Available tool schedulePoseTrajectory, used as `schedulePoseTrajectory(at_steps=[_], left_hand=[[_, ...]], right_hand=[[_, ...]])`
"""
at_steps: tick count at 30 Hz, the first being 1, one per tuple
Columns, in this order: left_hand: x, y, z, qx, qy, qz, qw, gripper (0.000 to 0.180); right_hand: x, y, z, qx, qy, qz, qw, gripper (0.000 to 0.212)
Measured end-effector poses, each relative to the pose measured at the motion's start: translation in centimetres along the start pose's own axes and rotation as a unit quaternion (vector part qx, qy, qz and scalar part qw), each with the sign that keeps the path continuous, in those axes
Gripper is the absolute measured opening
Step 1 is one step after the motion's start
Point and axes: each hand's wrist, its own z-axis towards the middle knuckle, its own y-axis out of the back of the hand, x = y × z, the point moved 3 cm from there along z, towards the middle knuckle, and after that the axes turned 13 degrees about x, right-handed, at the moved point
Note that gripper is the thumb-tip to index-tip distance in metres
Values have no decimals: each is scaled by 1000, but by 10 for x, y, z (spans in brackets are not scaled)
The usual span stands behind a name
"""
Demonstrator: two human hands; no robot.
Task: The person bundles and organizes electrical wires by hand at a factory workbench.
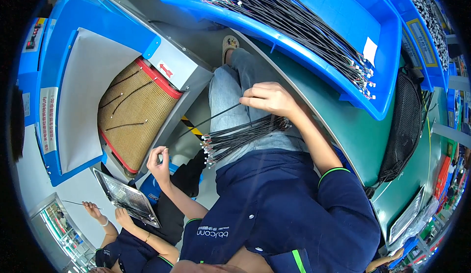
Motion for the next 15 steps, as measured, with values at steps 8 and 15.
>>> schedulePoseTrajectory(at_steps=[8,15], left_hand=[[5,1,-2,-12,-1,-12,1000,11],[3,5,-1,-13,-11,-5,1000,12]], right_hand=[[0,-9,2,-71,-67,65,993,18],[2,-9,4,-41,-113,175,977,11]])
